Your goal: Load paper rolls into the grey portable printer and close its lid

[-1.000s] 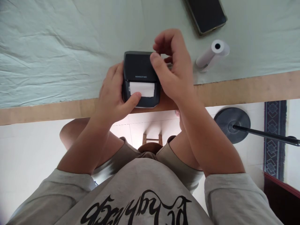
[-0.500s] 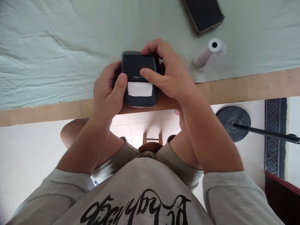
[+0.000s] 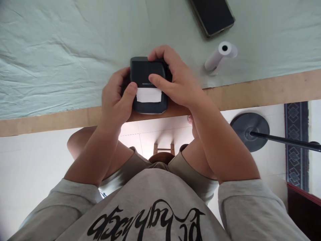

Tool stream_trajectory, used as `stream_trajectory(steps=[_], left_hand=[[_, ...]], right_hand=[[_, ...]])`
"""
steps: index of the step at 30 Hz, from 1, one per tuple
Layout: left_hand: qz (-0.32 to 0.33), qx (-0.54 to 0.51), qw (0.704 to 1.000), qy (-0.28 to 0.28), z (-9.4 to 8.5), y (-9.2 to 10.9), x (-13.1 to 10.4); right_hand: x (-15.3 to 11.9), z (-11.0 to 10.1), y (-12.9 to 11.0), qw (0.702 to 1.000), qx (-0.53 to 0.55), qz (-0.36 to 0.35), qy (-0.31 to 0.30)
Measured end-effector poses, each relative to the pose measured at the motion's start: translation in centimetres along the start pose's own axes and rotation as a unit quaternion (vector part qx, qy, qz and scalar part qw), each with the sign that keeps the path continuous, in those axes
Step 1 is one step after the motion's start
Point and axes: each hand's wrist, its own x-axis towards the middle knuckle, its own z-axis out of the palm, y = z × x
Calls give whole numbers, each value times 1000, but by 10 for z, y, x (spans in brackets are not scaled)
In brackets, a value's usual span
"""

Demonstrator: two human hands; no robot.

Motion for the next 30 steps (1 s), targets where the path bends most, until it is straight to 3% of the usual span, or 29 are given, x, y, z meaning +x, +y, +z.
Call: stream_trajectory(steps=[6,14,30], left_hand=[[33,-2,995,-97,-12,5,-9],[59,87,984,-141,-17,5,-16],[65,99,983,-141,-22,3,-20]], right_hand=[[-6,7,-1,996,27,-26,85],[-5,6,-4,996,22,-10,83],[-8,8,-6,997,-32,-33,65]])
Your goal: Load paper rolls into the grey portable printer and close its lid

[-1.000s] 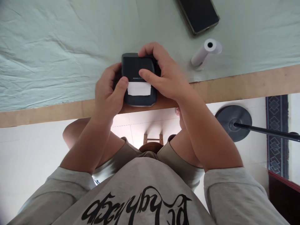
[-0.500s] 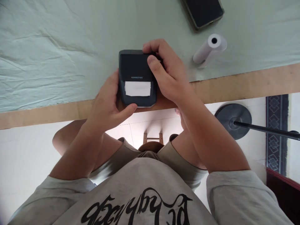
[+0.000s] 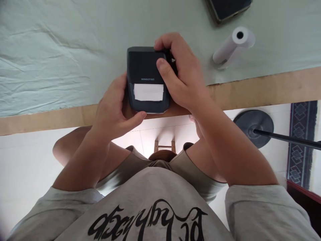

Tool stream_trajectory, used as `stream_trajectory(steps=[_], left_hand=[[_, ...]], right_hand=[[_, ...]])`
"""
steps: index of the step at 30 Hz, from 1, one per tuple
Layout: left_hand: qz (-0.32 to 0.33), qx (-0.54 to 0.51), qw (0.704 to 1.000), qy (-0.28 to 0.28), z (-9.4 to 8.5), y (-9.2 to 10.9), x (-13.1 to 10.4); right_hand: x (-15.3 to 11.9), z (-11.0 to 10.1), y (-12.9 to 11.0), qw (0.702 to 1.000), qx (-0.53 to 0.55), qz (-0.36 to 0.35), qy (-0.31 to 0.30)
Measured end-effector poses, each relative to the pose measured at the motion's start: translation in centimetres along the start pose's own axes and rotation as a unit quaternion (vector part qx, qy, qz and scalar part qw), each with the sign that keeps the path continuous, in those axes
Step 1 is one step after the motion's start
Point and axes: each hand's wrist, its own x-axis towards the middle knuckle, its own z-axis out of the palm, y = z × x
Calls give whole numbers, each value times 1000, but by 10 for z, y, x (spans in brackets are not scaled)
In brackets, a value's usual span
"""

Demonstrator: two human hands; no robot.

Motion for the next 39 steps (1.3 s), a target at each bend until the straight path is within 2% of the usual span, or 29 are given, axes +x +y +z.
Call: stream_trajectory(steps=[7,12,17,24,26,29,33,39], left_hand=[[-1,-21,1000,24,5,-5,2],[6,-25,999,19,7,-5,5],[17,-10,1000,21,5,0,5],[12,28,999,23,5,1,-1],[42,46,997,40,6,2,-2],[30,91,995,33,7,6,-4],[38,132,989,51,9,8,-6],[47,133,989,46,7,5,-6]], right_hand=[[3,0,1,1000,-3,-11,12],[4,0,4,999,-36,-33,16],[2,-2,1,999,-50,-9,-10],[0,4,6,997,-73,-21,14],[-1,3,2,997,-72,-17,8],[0,0,-8,996,-83,8,-14],[4,-4,-16,995,-72,37,-53],[4,-1,-13,994,-81,54,-43]])
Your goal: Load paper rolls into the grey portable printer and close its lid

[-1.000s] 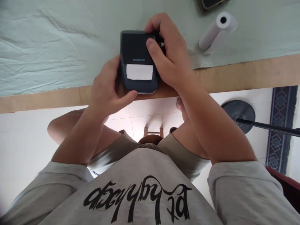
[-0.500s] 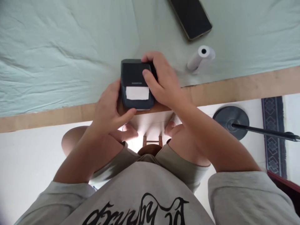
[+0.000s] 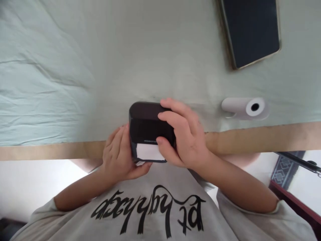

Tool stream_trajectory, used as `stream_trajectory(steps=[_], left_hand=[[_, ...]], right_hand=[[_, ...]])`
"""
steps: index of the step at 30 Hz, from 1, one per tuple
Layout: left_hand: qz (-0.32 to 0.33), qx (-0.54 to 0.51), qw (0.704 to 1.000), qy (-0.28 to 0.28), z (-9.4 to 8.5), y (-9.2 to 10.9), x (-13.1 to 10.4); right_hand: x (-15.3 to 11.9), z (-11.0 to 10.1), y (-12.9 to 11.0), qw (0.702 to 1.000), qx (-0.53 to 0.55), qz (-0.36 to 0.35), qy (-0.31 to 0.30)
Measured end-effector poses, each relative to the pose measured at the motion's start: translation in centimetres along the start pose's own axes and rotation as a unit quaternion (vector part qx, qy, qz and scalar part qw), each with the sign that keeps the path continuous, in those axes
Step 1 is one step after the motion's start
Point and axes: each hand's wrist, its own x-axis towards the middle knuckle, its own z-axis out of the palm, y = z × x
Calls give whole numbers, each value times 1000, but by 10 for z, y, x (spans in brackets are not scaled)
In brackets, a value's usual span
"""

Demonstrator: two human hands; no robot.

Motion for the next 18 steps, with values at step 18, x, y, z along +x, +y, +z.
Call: stream_trajectory(steps=[18], left_hand=[[-34,-29,999,-26,6,3,-2]], right_hand=[[-4,2,7,998,35,-49,28]])
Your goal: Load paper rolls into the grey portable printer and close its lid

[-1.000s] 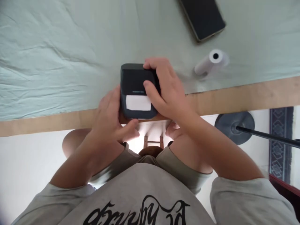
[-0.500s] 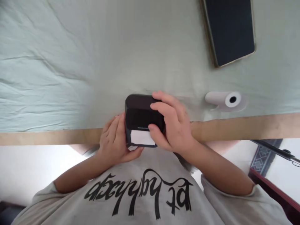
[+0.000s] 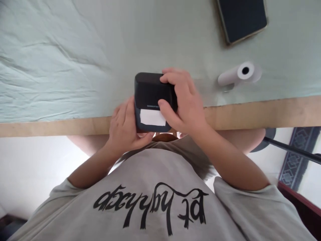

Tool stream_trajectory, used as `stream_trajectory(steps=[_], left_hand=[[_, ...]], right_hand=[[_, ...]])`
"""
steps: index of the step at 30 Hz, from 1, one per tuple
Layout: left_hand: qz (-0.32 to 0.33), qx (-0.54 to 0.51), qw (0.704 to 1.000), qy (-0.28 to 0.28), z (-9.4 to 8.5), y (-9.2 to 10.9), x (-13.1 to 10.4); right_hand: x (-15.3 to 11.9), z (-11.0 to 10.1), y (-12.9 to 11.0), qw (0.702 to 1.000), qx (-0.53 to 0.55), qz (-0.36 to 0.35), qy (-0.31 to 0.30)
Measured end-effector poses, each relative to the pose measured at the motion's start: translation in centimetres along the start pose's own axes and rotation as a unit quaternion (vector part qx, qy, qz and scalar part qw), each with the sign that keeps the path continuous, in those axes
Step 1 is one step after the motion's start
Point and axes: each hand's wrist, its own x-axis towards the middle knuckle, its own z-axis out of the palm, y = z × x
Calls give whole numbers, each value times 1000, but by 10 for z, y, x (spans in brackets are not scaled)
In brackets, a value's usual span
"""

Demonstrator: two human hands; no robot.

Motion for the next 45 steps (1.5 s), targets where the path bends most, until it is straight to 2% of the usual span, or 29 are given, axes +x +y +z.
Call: stream_trajectory(steps=[6,9,16,24,30,34,37,39,45], left_hand=[[-34,-25,999,0,0,3,4],[-58,-40,997,8,1,3,6],[-79,-71,994,9,4,-2,8],[-69,-74,995,8,-6,-1,15],[-88,-34,996,-2,-5,0,14],[-87,-33,996,-7,-6,0,11],[-81,-48,996,2,-8,0,11],[-82,-50,995,10,-9,0,10],[-79,-46,996,17,-7,0,11]], right_hand=[[-1,0,3,999,21,23,-1],[-2,0,5,1000,11,10,12],[-5,0,5,999,-15,30,41],[-5,-5,-6,995,-8,98,2],[-2,-5,-12,992,-43,119,-13],[-1,-6,-12,995,-46,90,-11],[0,-14,-10,997,-34,57,-49],[2,-21,-13,995,-42,65,-69],[18,-31,-35,992,-86,95,21]])
